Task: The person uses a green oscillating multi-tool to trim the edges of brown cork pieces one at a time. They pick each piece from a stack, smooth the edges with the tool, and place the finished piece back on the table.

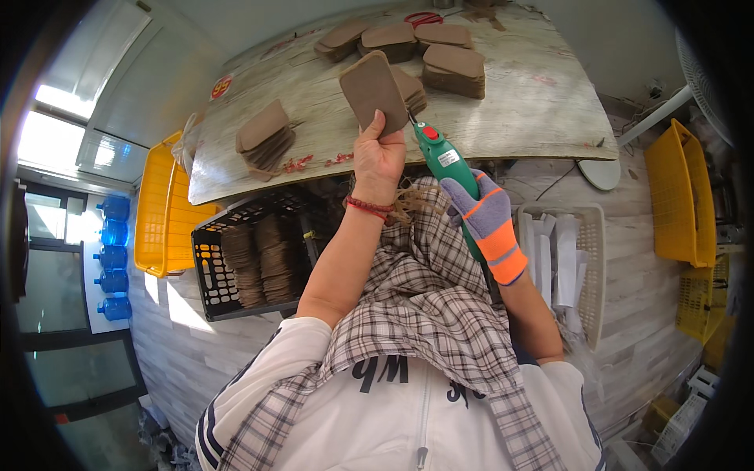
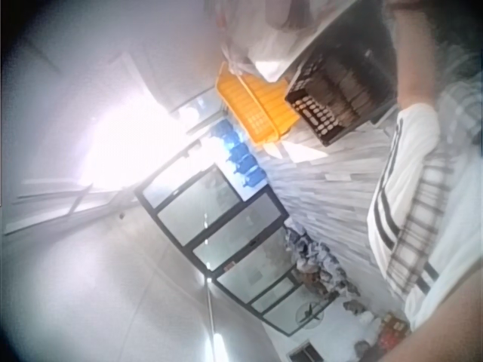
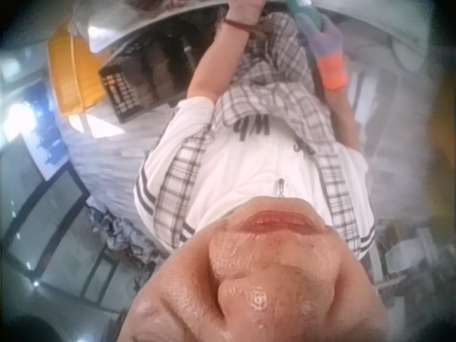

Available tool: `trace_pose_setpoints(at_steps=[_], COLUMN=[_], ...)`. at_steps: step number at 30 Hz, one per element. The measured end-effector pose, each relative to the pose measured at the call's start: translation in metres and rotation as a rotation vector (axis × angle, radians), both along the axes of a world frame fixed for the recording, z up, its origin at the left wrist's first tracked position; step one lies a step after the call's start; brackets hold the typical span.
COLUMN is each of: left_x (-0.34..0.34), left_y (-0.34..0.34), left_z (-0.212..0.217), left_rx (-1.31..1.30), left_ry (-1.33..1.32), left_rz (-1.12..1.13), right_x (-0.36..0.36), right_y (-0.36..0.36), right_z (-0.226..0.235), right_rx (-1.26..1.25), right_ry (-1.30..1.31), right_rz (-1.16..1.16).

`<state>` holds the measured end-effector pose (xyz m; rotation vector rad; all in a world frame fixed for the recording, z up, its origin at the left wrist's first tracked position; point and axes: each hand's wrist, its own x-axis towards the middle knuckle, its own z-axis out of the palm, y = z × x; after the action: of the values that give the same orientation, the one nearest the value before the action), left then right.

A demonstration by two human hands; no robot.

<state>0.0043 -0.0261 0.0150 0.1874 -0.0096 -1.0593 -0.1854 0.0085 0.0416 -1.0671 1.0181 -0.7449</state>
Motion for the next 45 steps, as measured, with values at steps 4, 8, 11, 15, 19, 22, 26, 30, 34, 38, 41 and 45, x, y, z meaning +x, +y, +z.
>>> trace_pose_setpoints(at_steps=[4, 8, 11, 15, 19, 22, 26, 30, 34, 38, 41, 45], left_x=[-0.010, -0.021, -0.027, -0.034, -0.035, -0.027, -0.006, 0.028, 0.053, 0.067, 0.065, 0.061], left_y=[-0.003, 0.001, 0.005, 0.011, 0.016, 0.022, 0.031, 0.042, 0.051, 0.059, 0.065, 0.073], left_z=[-0.003, -0.001, -0.005, -0.014, -0.019, -0.018, -0.018, -0.019, -0.007, -0.010, -0.007, -0.012], left_rx=[0.011, 0.061, 0.066, 0.084, 0.110, 0.119, 0.156, 0.210, 0.305, 0.290, 0.354, 0.387], left_ry=[0.024, 0.015, -0.019, -0.058, -0.141, -0.224, -0.415, -0.656, -0.774, -0.874, -0.897, -0.869], left_rz=[-0.012, -0.038, -0.075, -0.109, -0.137, -0.161, -0.143, -0.187, -0.335, -0.414, -0.500, -0.557], right_x=[0.000, 0.002, 0.001, -0.002, -0.007, -0.012, -0.025, -0.036, -0.044, -0.045, -0.041, -0.033], right_y=[0.000, -0.003, -0.007, -0.014, -0.021, -0.023, -0.023, -0.016, -0.010, -0.008, -0.005, -0.003], right_z=[0.006, 0.012, 0.017, 0.016, 0.016, 0.019, 0.025, 0.034, 0.031, 0.019, 0.021, 0.026], right_rx=[-0.022, -0.086, -0.077, -0.066, -0.109, -0.142, -0.146, -0.090, -0.087, -0.143, -0.105, -0.070], right_ry=[-0.037, -0.014, 0.015, -0.022, 0.004, 0.053, 0.114, 0.124, 0.159, 0.200, 0.189, 0.172], right_rz=[-0.030, -0.073, -0.081, -0.100, -0.086, -0.069, 0.006, 0.094, 0.159, 0.209, 0.206, 0.205])
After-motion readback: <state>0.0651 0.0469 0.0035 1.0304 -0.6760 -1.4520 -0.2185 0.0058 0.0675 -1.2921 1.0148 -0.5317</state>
